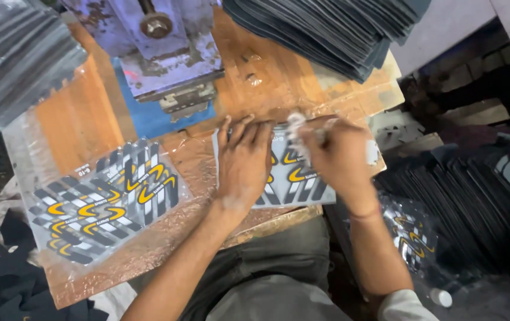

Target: The person wipes the surface of a plastic stencil with a white cloth. They repeatedly pick up the stencil, wipe it, and place it back on the wooden table next to a stack of similar items.

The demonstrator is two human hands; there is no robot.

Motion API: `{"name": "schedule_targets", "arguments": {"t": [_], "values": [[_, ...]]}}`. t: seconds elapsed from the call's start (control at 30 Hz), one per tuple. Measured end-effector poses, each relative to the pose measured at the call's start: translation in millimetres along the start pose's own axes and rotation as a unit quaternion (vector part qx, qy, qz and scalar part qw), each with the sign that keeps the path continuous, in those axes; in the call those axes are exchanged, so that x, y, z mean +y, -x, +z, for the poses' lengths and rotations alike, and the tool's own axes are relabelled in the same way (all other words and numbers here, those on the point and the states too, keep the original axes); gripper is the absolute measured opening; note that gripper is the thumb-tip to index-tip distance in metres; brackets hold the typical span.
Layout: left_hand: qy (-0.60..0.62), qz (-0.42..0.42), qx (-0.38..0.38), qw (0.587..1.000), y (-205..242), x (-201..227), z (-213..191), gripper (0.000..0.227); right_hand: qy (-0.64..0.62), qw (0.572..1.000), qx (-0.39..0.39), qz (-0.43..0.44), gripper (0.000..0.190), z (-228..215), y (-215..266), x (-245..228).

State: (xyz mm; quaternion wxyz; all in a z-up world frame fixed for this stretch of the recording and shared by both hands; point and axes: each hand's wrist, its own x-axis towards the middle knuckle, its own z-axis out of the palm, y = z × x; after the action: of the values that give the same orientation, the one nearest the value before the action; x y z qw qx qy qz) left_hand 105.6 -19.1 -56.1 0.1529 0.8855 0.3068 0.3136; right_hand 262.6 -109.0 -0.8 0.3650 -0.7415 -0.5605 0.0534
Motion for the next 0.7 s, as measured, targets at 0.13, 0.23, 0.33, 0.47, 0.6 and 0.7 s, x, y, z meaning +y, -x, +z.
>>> {"name": "schedule_targets", "arguments": {"t": [0.13, 0.23, 0.33, 0.47, 0.6, 0.7], "values": [[0.009, -0.020, 0.015, 1.000, 2.9, -0.2, 4.9, 0.026, 0.090, 0.992, 0.027, -0.081, 0.010, 26.5, 26.3, -2.4], [0.017, -0.016, 0.036, 0.999, 2.6, -0.6, 7.8, 0.015, 0.042, 0.997, -0.064, -0.005, 0.010, 11.7, 46.3, -18.4], [0.028, -0.006, 0.046, 0.999, 1.1, 4.1, 1.5, 0.010, -0.049, 0.988, -0.145, -0.027, 0.005, -13.5, 68.9, -18.7], [0.041, 0.033, 0.101, 0.994, -1.9, 6.6, -11.6, 0.008, -0.158, 0.983, -0.074, 0.055, 0.013, -47.5, 108.8, 11.4], [0.069, 0.045, 0.115, 0.990, 7.6, 0.3, -34.2, 0.012, -0.226, 0.961, 0.022, 0.156, 0.010, -64.6, 156.9, 50.7], [0.061, 0.010, 0.156, 0.986, 50.0, -35.9, -78.5, 0.006, -0.266, 0.940, 0.072, 0.200, 0.010, -74.2, 172.8, 65.6]]}}
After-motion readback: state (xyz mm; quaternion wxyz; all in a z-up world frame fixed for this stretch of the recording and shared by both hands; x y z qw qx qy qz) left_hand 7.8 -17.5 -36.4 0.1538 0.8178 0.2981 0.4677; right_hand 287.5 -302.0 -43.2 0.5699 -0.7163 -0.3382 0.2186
